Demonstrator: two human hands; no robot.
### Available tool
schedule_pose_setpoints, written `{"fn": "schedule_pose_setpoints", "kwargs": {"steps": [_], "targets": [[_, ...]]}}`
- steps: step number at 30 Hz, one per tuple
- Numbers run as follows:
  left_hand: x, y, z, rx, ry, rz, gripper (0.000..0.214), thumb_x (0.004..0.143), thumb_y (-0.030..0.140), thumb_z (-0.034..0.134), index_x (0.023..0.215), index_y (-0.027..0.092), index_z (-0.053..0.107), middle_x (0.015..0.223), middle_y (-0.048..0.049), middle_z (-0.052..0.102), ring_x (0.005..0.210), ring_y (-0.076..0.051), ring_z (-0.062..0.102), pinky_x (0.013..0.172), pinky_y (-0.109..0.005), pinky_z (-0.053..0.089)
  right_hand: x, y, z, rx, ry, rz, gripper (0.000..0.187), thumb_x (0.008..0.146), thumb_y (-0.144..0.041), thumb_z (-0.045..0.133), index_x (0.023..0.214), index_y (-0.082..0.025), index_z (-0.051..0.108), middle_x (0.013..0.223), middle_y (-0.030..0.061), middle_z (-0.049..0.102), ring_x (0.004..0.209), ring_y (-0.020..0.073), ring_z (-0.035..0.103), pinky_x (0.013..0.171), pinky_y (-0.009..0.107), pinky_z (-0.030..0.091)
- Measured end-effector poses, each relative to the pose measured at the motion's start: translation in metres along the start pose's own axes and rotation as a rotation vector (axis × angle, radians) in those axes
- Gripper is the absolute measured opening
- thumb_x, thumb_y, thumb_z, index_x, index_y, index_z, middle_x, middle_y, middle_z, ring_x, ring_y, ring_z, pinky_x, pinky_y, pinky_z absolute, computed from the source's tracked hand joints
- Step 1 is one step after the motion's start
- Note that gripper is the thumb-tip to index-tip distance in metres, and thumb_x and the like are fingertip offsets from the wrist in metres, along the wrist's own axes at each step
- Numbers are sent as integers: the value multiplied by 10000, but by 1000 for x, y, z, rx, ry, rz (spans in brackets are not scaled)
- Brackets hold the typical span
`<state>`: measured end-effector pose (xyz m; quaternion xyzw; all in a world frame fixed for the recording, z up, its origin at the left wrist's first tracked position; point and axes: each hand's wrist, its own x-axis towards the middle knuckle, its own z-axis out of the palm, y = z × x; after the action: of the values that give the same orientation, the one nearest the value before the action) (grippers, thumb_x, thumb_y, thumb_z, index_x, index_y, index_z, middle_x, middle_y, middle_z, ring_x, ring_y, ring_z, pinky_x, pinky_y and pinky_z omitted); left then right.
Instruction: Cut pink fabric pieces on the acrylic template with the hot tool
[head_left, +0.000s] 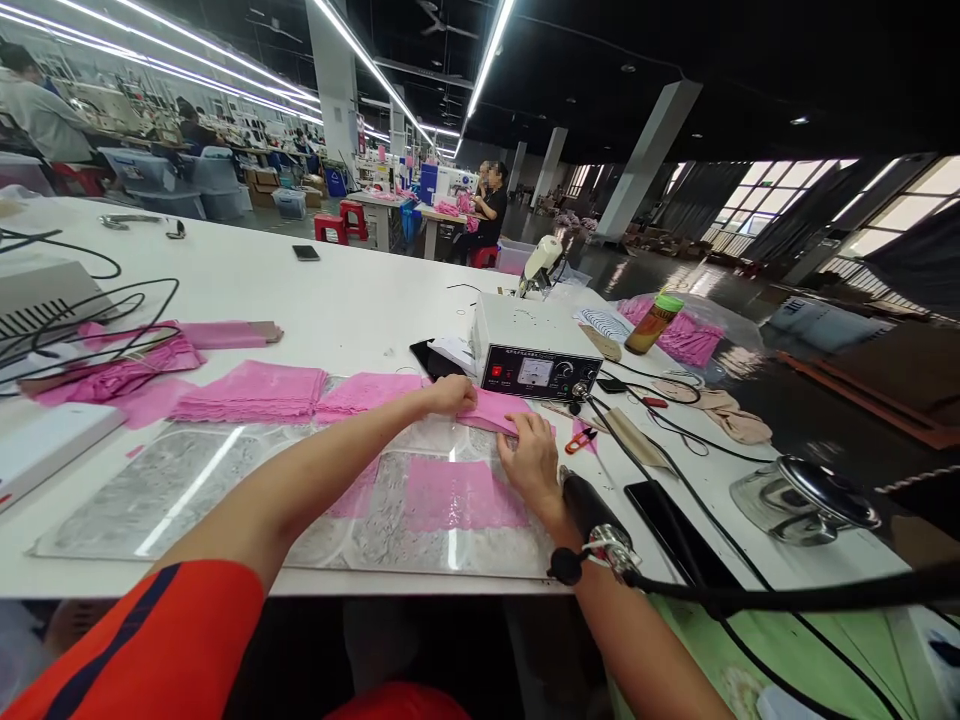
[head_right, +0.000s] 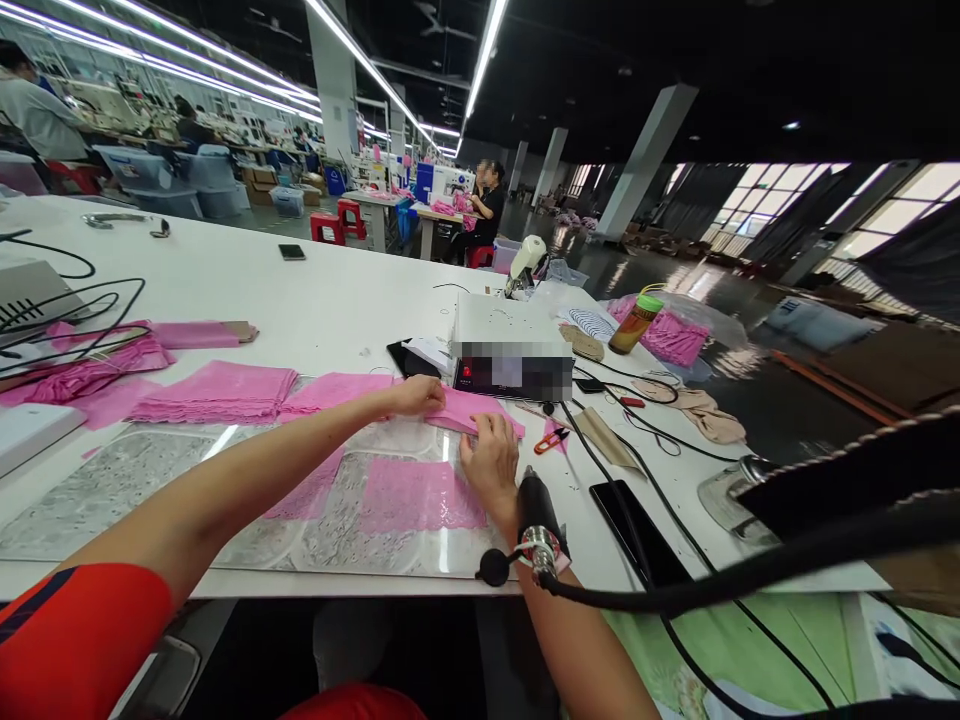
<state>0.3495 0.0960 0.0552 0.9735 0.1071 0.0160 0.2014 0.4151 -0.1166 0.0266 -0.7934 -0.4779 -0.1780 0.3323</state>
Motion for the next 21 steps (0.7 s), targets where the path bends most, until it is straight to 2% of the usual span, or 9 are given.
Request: {"fn": "schedule_pose_setpoints", "kwargs": {"steps": [2,4,7,11,16,19,21], "targets": [[1,1,-3,13,-4,12,344,946,353,590,1222,149,569,1215,-92,592,1039,-228,615,872,-425,547,5,3,3,-70,2,-4,274,810,-207,563,1066,-178,656,1057,118,637,978,252,522,854,383,403],[0,2,-6,35,-10,25,342,947,352,588,1222,149,568,1214,-93,592,1038,-227,615,873,-425,546,11,7,7,-94,-9,-2,216,824,-221,561,1009,-193,670,1050,109,636,971,249,512,835,372,384],[-3,6,-12,86,-17,39,343,947,351,589,1222,148,567,1210,-93,594,1032,-224,617,868,-423,549,17,12,12,-89,-19,-6,158,863,-221,514,864,-201,671,962,83,653,920,224,509,796,344,357],[-15,20,-16,183,-4,48,317,951,355,582,1187,143,583,1169,-85,609,1003,-209,623,858,-411,547,19,16,17,-74,10,-16,188,893,-222,473,850,-195,654,878,63,668,849,205,509,765,327,337],[-32,52,-1,338,171,66,446,822,469,690,1099,130,607,1143,-132,603,1103,-311,552,964,-524,419,18,16,24,-53,33,-43,207,911,-241,457,842,-187,645,820,60,671,821,201,520,770,321,332],[-35,64,9,423,274,82,256,879,297,598,1057,112,619,1097,-159,614,1063,-306,556,984,-510,362,19,17,23,-38,37,-87,199,915,-244,463,871,-180,647,846,64,678,839,202,536,793,324,340],[-36,65,11,466,310,97,171,908,184,511,991,114,643,1031,-153,631,1010,-280,573,964,-478,366,17,17,20,-29,32,-124,195,912,-227,466,906,-174,653,872,69,684,857,205,547,809,330,350]]}}
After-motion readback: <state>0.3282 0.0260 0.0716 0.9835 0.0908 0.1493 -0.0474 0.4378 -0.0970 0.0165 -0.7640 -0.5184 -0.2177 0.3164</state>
